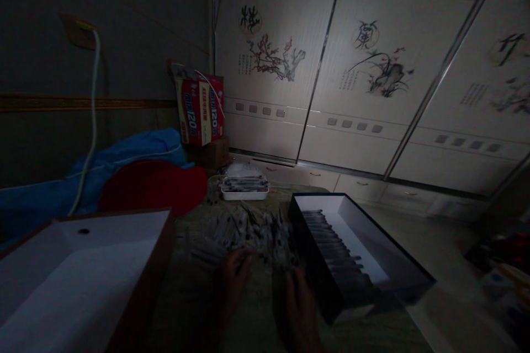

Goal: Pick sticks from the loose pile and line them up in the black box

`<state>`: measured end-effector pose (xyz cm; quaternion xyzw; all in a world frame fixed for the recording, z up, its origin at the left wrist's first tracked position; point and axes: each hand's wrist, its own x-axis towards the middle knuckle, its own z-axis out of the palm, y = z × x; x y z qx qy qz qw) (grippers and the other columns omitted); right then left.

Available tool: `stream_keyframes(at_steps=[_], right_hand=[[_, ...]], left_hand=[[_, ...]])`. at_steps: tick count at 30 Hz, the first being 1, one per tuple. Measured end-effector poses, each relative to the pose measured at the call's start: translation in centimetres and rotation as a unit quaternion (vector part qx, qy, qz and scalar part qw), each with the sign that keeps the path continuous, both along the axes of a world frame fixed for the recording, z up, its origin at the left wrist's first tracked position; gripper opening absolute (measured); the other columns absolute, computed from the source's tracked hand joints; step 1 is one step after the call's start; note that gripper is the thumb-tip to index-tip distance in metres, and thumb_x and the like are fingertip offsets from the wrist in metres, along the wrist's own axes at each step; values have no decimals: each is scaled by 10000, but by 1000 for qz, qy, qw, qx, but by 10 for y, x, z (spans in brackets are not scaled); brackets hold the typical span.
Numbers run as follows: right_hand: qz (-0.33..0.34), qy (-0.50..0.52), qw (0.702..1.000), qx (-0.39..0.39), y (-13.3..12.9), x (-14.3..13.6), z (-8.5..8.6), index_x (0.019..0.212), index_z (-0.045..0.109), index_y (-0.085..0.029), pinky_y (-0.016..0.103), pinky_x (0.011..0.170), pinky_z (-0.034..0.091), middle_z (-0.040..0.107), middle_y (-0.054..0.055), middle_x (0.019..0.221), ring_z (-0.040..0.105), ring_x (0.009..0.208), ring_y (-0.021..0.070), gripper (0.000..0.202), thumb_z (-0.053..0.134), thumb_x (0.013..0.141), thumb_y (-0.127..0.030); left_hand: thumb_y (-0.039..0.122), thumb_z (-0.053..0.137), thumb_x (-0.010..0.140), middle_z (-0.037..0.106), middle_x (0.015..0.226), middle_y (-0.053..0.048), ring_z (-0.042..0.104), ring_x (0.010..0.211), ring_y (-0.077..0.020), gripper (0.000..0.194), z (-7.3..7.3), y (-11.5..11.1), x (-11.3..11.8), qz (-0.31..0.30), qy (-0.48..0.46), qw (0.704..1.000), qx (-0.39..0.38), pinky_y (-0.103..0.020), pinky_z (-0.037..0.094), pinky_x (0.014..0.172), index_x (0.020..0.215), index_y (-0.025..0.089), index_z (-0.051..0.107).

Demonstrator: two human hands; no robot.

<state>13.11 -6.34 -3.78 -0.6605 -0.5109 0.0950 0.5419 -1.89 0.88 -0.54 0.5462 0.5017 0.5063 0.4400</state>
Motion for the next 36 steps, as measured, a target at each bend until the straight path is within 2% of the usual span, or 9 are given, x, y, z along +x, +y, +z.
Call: stream_keyframes(at_steps=[4,12,15,19,25,28,31,34,36], right_hand=[[-41,7,999,-27,0,8,-2,1027,635,-197,265,737,478,676,106,1015,610,962,212,514,395,835,-608],[-38,19,999,-32,1,4,-2,1001,645,-179,303,781,472,668,123,1036,605,973,236,582,379,807,-659],[-42,16,999,-22,2,4,-3,988,651,-185,295,752,478,681,114,986,613,936,228,561,375,820,-644],[-34,2,999,-15,2,5,-2,988,658,-196,307,724,489,679,122,983,615,932,240,574,366,813,-658],[-17,-7,1000,-13,1,3,5,964,669,-218,299,702,491,690,110,918,637,867,231,517,367,838,-617],[4,-14,1000,-3,-4,-6,11,961,666,-214,283,681,486,693,105,889,646,814,218,505,351,858,-595],[52,-25,998,-3,-10,-17,19,906,669,-214,253,629,469,689,87,795,645,693,186,480,311,899,-534],[83,-41,996,-13,-15,-24,25,854,666,-207,232,591,444,674,75,714,633,627,168,470,299,916,-495],[97,-51,994,-20,-16,-27,28,843,662,-207,223,565,424,660,62,662,619,579,157,467,298,919,-489]], left_hand=[[287,541,754,702,876,-81,652,835,-237,185,9,7,-14,41,126,987,86,-329,491,748,845,189,669],[61,397,786,658,954,-97,584,939,-218,310,24,12,7,-66,429,884,173,-332,434,823,911,180,655],[45,394,787,653,992,-96,549,985,-226,323,21,19,17,-99,484,852,173,-358,385,877,937,180,646],[36,400,764,651,938,-99,537,959,-239,294,17,25,24,-99,482,857,154,-374,372,861,862,169,644],[99,421,765,642,914,-87,549,950,-236,221,12,30,18,-59,374,915,139,-370,394,860,811,191,616],[246,415,805,644,920,-88,605,877,-222,216,10,30,10,-16,249,963,104,-334,460,767,915,180,590],[375,499,758,646,804,-52,619,670,-174,345,10,26,3,-34,42,998,10,-276,475,594,1016,157,569],[421,645,643,619,689,-9,569,569,-127,407,10,19,2,-68,-181,976,-98,-245,446,545,950,156,614],[415,699,593,604,661,4,554,561,-112,390,10,15,3,-67,-235,963,-114,-233,436,544,883,163,637]])
